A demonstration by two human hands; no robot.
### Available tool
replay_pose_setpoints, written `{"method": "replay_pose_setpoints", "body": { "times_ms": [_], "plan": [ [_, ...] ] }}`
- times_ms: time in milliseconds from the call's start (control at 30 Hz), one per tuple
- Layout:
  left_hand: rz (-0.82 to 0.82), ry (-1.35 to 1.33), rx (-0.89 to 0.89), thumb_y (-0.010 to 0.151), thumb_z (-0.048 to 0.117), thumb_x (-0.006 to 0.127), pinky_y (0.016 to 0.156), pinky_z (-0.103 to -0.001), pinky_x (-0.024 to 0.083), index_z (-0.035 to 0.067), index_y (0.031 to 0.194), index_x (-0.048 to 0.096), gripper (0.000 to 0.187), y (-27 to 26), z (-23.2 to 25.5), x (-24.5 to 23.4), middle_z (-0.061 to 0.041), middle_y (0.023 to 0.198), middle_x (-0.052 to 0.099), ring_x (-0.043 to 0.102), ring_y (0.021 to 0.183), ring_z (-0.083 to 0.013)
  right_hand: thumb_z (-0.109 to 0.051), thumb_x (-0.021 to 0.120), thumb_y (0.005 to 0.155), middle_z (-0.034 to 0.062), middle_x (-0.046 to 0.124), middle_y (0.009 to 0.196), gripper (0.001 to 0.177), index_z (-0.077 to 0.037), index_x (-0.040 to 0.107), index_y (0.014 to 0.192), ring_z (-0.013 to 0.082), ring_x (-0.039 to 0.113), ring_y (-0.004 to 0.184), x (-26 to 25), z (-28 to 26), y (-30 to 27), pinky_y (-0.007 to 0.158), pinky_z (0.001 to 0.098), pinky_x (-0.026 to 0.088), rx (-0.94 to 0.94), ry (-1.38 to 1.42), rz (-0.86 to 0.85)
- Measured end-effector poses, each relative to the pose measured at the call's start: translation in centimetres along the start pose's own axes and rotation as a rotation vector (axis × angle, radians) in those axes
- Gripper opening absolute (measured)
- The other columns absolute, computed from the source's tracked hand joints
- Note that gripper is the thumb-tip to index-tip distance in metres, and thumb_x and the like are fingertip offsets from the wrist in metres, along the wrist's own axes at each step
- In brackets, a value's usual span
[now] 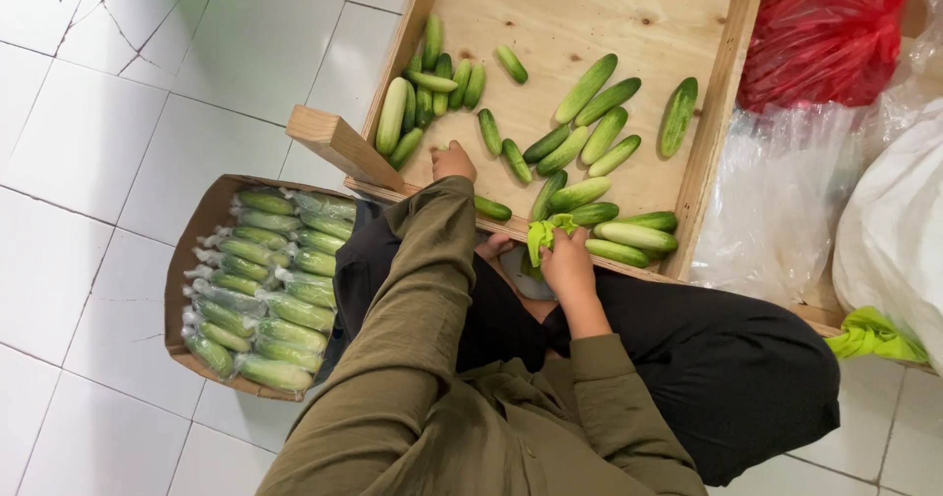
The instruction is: Packing cucumbers into individual plastic bags and arranging them in a cardboard box
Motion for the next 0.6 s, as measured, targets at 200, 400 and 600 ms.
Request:
{"method": "replay_pose_setpoints", "body": {
  "times_ms": [200, 400, 600],
  "plan": [
    [-0.177, -0.138, 0.184, 0.093, 0.026, 0.062, 0.097, -0.055, 0.054, 0.009, 0.139, 0.038, 0.054, -6.5, 6.1, -6.3, -0.03, 0.125, 0.051, 0.066, 0.112, -0.0519, -0.019, 0.058, 0.101, 0.0221, 0.05, 0.12, 0.032, 0.002, 0.064, 0.125, 0.0541, 0.07, 0.095, -1.9, -1.4, -1.1, 0.085, 0.0608, 0.059, -0.015, -0.019, 0.053],
    [-0.442, -0.844, 0.286, 0.084, 0.034, 0.067, 0.052, -0.038, 0.07, 0.024, 0.139, 0.051, 0.057, -15.5, 14.7, -15.1, -0.031, 0.123, 0.063, 0.077, 0.09, -0.0387, -0.026, 0.054, 0.105, 0.0293, 0.062, 0.103, 0.031, 0.002, 0.066, 0.112, 0.0543, 0.062, 0.106, -6.5, -1.2, -1.6, 0.09, 0.0613, 0.049, -0.06, 0.284, 0.331],
    [-0.679, -1.291, 0.523, 0.085, 0.024, 0.037, 0.027, -0.026, 0.036, 0.005, 0.143, 0.053, 0.063, -27.7, 16.0, -21.1, -0.021, 0.078, 0.07, 0.054, 0.037, -0.0198, -0.018, 0.05, 0.114, 0.0183, 0.062, 0.089, 0.026, 0.003, 0.064, 0.107, 0.0185, 0.059, 0.094, -14.4, -2.3, -6.6, 0.083, 0.0426, 0.049, -0.382, 0.655, 0.807]
  ]
}}
Point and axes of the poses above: each hand's wrist, its own y-axis towards the middle knuckle, its own x-axis out of the palm, z = x × y, the point moved 8 cm from there along y, towards the middle knuckle
